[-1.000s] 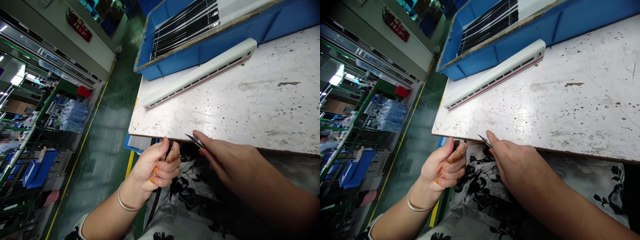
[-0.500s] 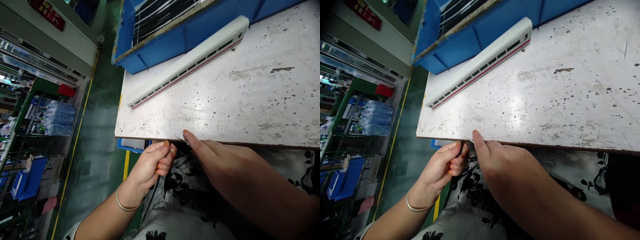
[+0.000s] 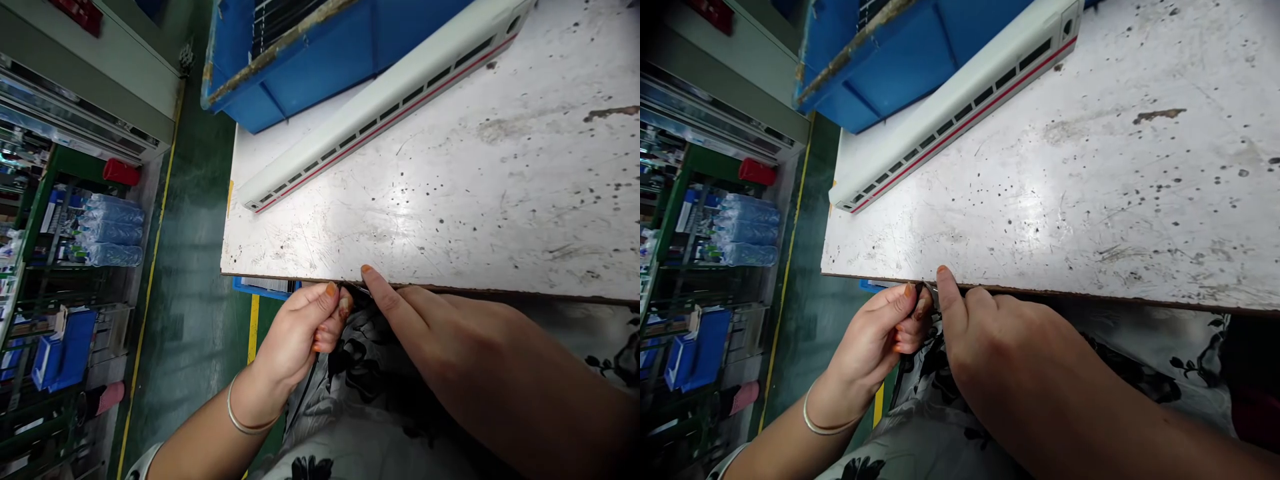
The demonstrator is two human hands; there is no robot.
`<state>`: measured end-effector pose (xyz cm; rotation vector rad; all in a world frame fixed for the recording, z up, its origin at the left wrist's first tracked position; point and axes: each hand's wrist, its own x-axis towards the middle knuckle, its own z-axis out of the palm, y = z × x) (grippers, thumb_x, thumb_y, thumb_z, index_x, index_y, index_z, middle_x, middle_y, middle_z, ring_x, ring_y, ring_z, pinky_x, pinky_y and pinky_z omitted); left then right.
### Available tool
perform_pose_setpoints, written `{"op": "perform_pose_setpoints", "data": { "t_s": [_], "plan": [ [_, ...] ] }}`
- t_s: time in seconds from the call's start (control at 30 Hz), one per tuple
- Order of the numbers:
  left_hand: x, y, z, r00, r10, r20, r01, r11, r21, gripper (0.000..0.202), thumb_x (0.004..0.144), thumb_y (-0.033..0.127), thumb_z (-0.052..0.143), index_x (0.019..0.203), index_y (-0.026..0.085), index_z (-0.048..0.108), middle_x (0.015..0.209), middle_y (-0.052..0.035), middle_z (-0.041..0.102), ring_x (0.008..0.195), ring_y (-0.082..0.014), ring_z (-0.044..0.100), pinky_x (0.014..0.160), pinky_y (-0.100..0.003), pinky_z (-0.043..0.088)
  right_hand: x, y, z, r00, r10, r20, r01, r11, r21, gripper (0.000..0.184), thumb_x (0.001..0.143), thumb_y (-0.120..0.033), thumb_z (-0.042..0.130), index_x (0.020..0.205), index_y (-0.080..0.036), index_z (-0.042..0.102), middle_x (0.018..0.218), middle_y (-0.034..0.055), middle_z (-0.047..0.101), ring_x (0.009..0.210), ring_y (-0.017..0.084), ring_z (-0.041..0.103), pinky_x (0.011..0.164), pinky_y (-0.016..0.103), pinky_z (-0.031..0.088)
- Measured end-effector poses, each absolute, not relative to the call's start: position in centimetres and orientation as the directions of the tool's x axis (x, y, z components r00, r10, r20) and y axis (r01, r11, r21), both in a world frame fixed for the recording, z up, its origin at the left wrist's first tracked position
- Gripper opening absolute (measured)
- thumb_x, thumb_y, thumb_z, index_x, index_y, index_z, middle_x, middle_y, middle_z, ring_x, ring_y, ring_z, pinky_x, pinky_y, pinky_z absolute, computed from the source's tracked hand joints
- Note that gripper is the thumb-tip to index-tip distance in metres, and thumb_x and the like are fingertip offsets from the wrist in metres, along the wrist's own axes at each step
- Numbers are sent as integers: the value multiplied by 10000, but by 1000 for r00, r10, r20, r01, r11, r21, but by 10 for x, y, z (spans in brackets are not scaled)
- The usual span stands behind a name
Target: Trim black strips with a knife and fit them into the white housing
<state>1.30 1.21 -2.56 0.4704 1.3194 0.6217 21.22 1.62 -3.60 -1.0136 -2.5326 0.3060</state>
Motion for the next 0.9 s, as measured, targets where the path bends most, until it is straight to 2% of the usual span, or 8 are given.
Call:
{"op": "perform_pose_setpoints", "data": {
  "t_s": [0.17,0.3,0.57,0.67,0.77,0.9],
  "plan": [
    [15,13,-24,106,653,-750,-132,756,641,404,866,492,670,711,148,526,540,81,282,469,-43,176,426,-174,127,210,18,-37,-687,676,267,593,734,-332,643,721,27,406,1349,80,535,810,183,693,469,196,587,335,292,454],
    [15,12,-24,92,658,-748,-134,752,645,394,872,473,664,699,147,524,546,77,285,480,-48,171,426,-179,121,206,19,-37,-677,680,281,607,732,-309,637,718,43,395,1335,70,553,846,198,704,554,231,649,306,292,424],
    [14,12,-24,94,650,-754,-131,759,638,393,875,455,665,678,151,513,546,73,298,476,-48,191,426,-179,135,204,17,-35,-672,681,290,637,732,-243,591,740,18,394,1292,87,595,701,161,655,467,206,578,309,290,393],
    [14,12,-24,91,642,-762,-112,766,632,409,872,465,666,663,153,503,536,70,307,468,-46,201,424,-178,135,203,15,-37,-633,727,266,662,687,-299,578,805,-50,446,1367,-19,581,708,125,662,496,195,568,370,281,417],
    [13,13,-24,77,635,-769,-106,772,626,428,855,475,684,648,157,485,534,69,309,467,-46,208,425,-180,135,203,11,-41,-573,788,225,688,611,-392,583,885,-178,512,1467,-134,499,696,87,660,534,200,567,448,289,452],
    [13,13,-24,74,634,-770,-110,773,625,450,831,488,708,632,157,476,533,69,316,463,-42,209,423,-179,136,203,8,-45,-548,812,200,692,574,-437,598,923,-257,511,1505,-133,440,666,79,644,540,209,565,466,304,457]
  ]
}}
